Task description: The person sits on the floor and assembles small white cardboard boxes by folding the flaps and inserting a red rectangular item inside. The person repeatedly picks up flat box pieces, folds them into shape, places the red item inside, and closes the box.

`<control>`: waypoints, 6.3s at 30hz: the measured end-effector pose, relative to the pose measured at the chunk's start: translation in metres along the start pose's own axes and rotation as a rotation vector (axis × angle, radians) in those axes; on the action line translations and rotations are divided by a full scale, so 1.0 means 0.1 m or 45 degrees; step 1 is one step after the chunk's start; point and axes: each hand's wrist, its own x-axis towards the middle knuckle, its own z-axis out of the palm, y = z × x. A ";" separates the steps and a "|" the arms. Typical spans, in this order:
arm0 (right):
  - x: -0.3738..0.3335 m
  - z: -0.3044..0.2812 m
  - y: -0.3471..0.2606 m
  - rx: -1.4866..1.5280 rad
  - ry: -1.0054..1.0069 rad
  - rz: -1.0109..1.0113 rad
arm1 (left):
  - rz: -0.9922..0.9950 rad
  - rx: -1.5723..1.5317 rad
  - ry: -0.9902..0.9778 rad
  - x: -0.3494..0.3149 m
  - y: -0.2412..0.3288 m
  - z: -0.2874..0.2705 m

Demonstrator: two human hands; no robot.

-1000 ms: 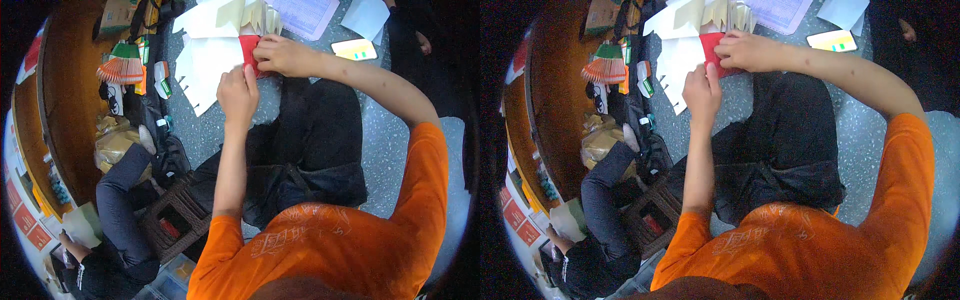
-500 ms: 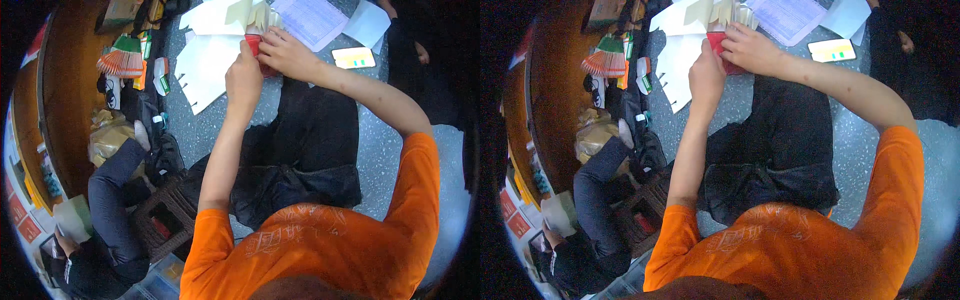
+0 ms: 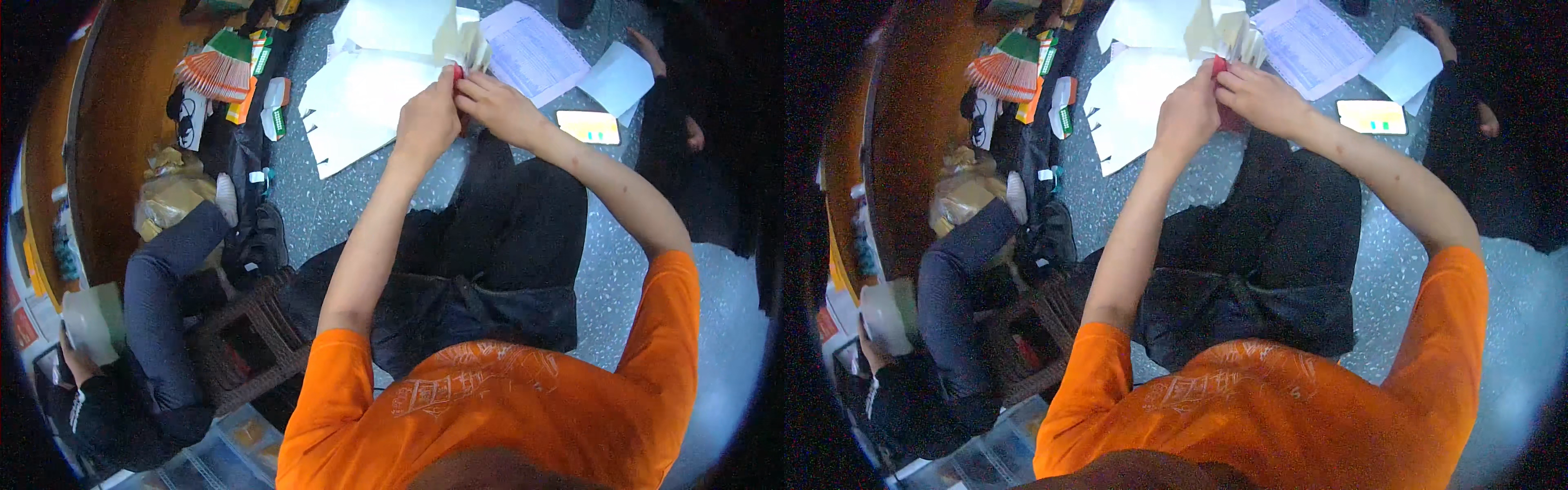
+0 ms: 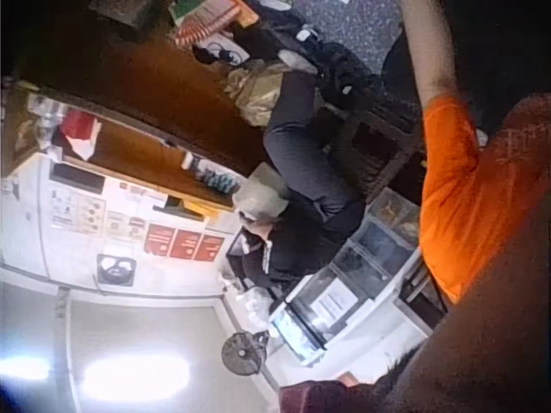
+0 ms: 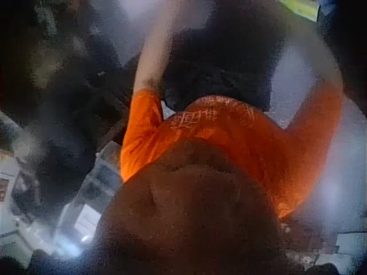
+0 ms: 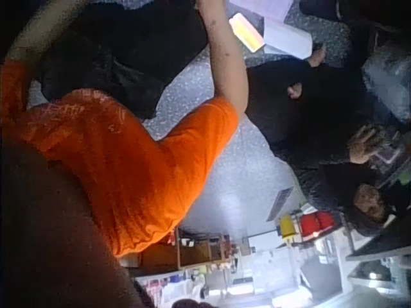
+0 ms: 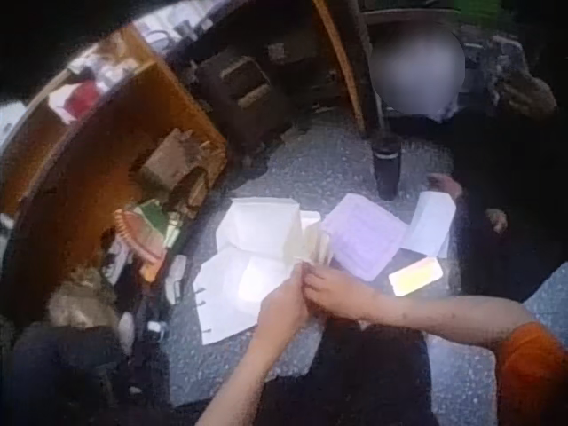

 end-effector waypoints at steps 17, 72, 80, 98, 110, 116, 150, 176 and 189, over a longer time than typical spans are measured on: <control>0.36 -0.37 -0.39 0.298 -0.175 -0.007 | -0.547 0.150 0.297 -0.95 -3.06 0.88; -0.16 -0.48 -2.93 0.739 -0.219 0.322 | -0.906 -2.074 0.337 -3.47 0.12 -0.32; -0.20 0.15 -2.53 1.374 0.057 0.898 | -0.067 -1.232 -0.437 -3.52 -0.01 -0.86; 0.14 -0.73 -2.91 0.912 -0.055 0.405 | -1.029 -1.593 0.160 -3.21 -0.69 -0.69; -0.05 -0.32 -2.87 0.821 -0.180 0.420 | -0.773 -0.778 0.433 -3.06 0.07 -0.72; -0.01 -0.33 -2.82 1.264 0.060 1.029 | -0.153 -0.436 0.735 -2.96 0.24 -0.72; 0.24 -0.75 -2.49 1.523 -0.546 1.069 | -0.260 -0.899 0.605 -3.34 0.05 -1.00; -0.04 -0.95 -2.51 1.486 -0.358 1.031 | -0.513 -0.974 0.486 -3.42 -0.04 -0.68; 0.31 -0.75 -2.77 0.872 -0.503 0.551 | -0.614 -1.051 0.250 -3.42 -0.10 -0.75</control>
